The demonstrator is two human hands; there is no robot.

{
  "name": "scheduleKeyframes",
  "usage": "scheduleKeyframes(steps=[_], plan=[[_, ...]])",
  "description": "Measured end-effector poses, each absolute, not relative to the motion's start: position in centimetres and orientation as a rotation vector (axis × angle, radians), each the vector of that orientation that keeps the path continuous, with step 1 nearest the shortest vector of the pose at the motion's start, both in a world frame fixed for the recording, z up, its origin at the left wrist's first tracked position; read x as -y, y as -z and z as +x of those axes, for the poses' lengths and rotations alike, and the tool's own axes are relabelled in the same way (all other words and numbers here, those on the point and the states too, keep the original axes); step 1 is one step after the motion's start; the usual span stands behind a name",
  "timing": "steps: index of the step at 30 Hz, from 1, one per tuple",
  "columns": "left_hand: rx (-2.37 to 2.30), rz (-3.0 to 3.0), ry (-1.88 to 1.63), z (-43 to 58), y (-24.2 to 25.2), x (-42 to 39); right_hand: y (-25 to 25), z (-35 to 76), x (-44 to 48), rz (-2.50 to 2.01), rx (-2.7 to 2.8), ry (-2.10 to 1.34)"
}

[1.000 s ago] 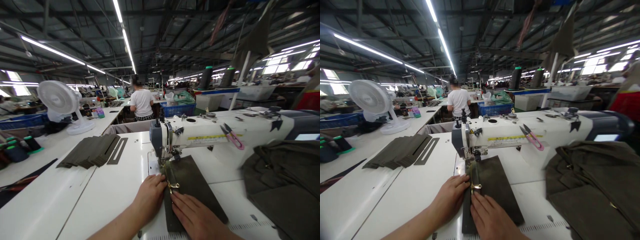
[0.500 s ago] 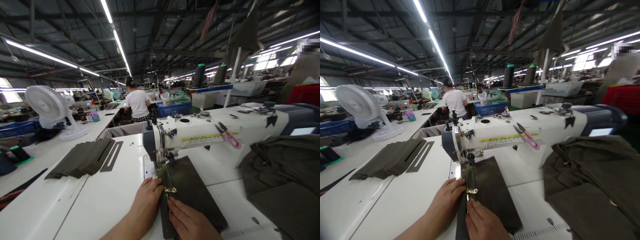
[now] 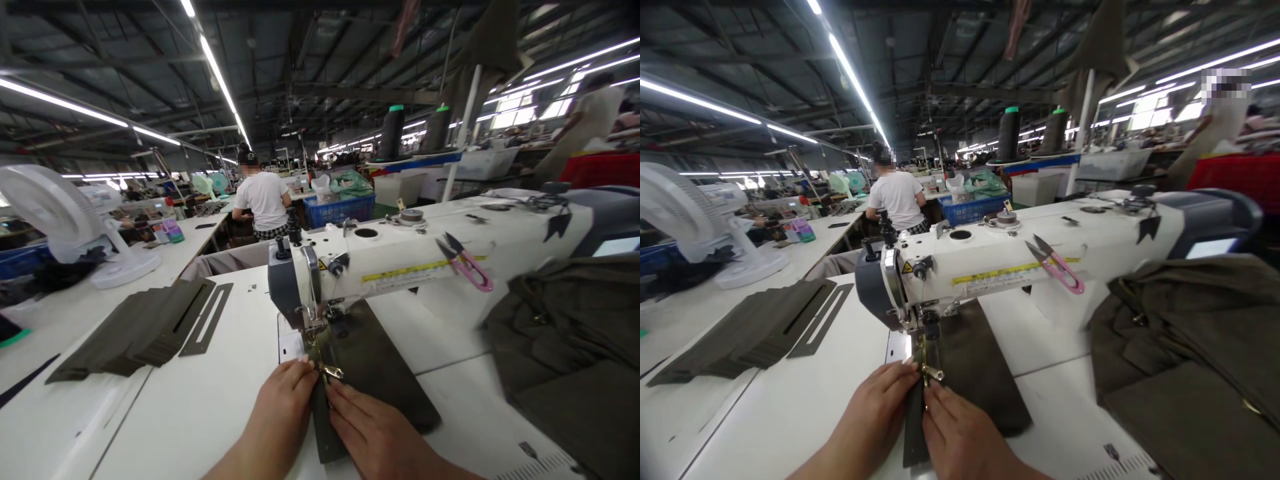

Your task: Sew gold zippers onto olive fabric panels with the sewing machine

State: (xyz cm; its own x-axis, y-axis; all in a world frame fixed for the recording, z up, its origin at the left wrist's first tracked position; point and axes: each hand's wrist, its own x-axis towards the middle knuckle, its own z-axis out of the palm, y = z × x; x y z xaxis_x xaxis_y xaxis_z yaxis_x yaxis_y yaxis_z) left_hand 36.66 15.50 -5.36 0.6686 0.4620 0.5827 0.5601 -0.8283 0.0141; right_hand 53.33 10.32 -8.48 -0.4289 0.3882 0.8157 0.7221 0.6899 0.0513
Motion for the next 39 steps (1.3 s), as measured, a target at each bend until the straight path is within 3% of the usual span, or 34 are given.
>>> scheduleKeyframes(steps=[10,16,21,28,39], plan=[[0.799,-2.770,0.812,36.9,5.1,-17.2,8.0,53.8,-11.6,-0.857,2.215,0.347],[0.931,-2.872,0.656,36.5,5.0,-16.9,5.1,54.6,-11.2,-1.055,2.258,-0.041],[1.019,-2.891,0.594,36.6,4.4,-16.0,4.7,54.1,-14.6,-1.439,2.082,0.134],[1.054,-2.881,0.538,36.7,4.1,-16.0,5.1,53.7,-17.3,-1.418,2.220,0.180],[1.025,-2.873,0.583,36.7,4.7,-16.2,5.3,52.9,-17.8,-1.868,1.903,-0.063]])
